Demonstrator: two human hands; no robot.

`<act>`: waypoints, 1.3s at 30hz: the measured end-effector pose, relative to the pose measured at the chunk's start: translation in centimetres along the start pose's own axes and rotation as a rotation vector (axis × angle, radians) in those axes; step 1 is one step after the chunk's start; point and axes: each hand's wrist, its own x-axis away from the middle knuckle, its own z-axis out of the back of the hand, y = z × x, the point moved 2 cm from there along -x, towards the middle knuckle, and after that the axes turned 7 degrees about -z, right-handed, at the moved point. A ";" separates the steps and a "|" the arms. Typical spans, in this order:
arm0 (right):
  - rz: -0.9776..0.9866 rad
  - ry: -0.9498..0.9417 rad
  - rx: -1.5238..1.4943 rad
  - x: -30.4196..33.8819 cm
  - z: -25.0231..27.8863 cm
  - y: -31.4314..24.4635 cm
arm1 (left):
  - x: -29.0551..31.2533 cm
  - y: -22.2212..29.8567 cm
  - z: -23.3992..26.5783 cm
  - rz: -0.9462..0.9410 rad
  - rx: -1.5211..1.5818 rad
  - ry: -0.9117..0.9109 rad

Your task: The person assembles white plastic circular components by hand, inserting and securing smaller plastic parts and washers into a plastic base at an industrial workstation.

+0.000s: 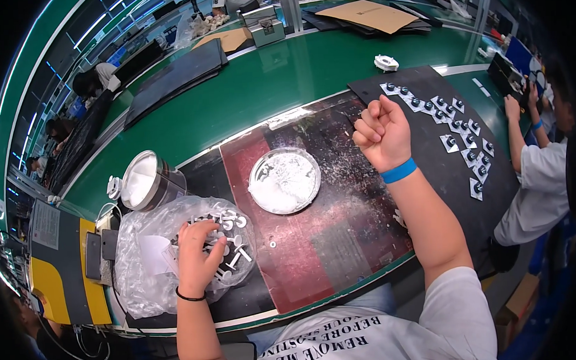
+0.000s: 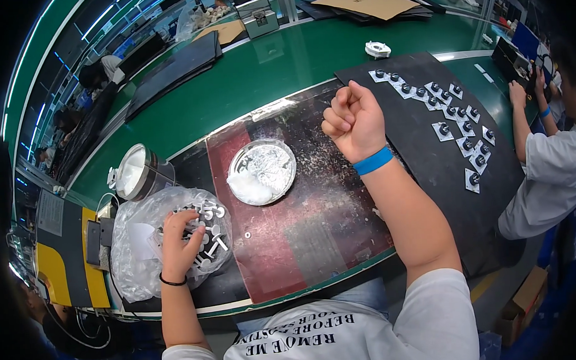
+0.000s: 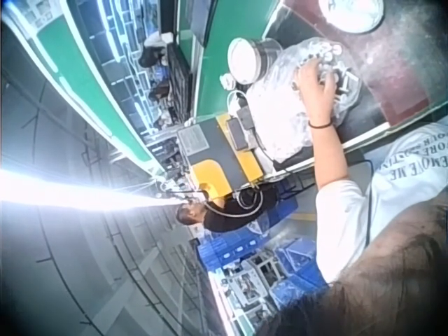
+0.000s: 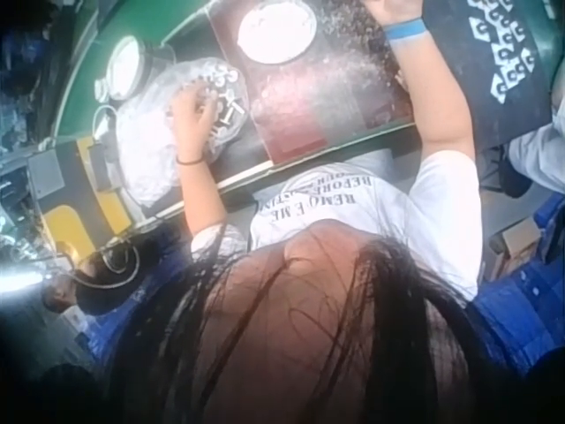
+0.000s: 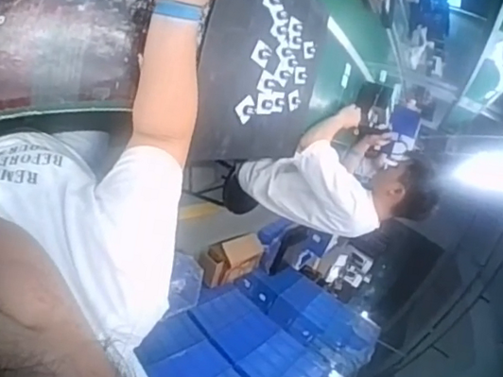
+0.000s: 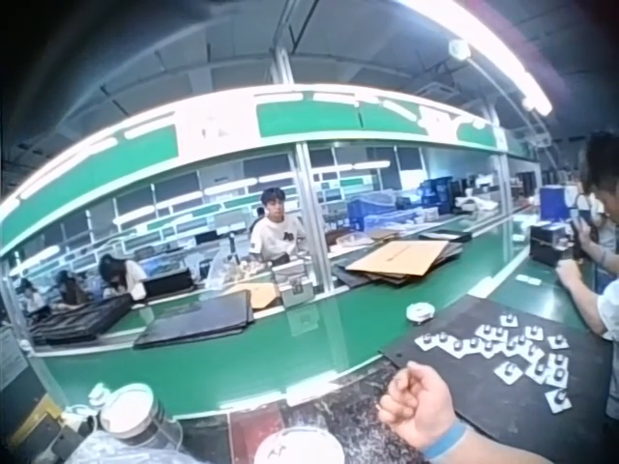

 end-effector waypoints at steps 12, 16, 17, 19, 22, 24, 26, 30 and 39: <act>0.017 -0.623 -0.423 2.5 -3.1 -3.7 | 0.1 -0.4 0.2 0.001 -0.010 0.029; 0.006 -0.745 -0.438 3.4 -4.1 -4.0 | 0.1 -0.4 0.1 0.006 -0.013 0.023; 0.002 -0.768 -0.423 3.4 -4.2 -4.0 | 0.1 -0.5 0.0 0.000 -0.017 0.025; -0.001 -0.784 -0.408 3.6 -4.2 -4.0 | 0.2 -0.4 -0.2 -0.005 -0.016 0.021; -0.020 -0.821 -0.394 3.7 -4.4 -4.1 | 0.1 -0.3 -0.2 -0.015 -0.013 0.032; -0.023 -0.841 -0.390 3.8 -4.4 -4.2 | 0.1 -0.3 -0.2 -0.015 -0.020 0.030; -0.022 -0.840 -0.382 3.8 -4.5 -4.1 | 0.0 -0.2 0.0 -0.006 -0.020 0.023; 0.017 -0.826 -0.291 3.4 -4.1 -4.0 | -0.1 -0.1 0.0 -0.004 -0.017 0.023; 0.113 0.028 0.245 -1.8 1.8 3.8 | 0.3 -0.2 0.2 0.010 -0.015 0.020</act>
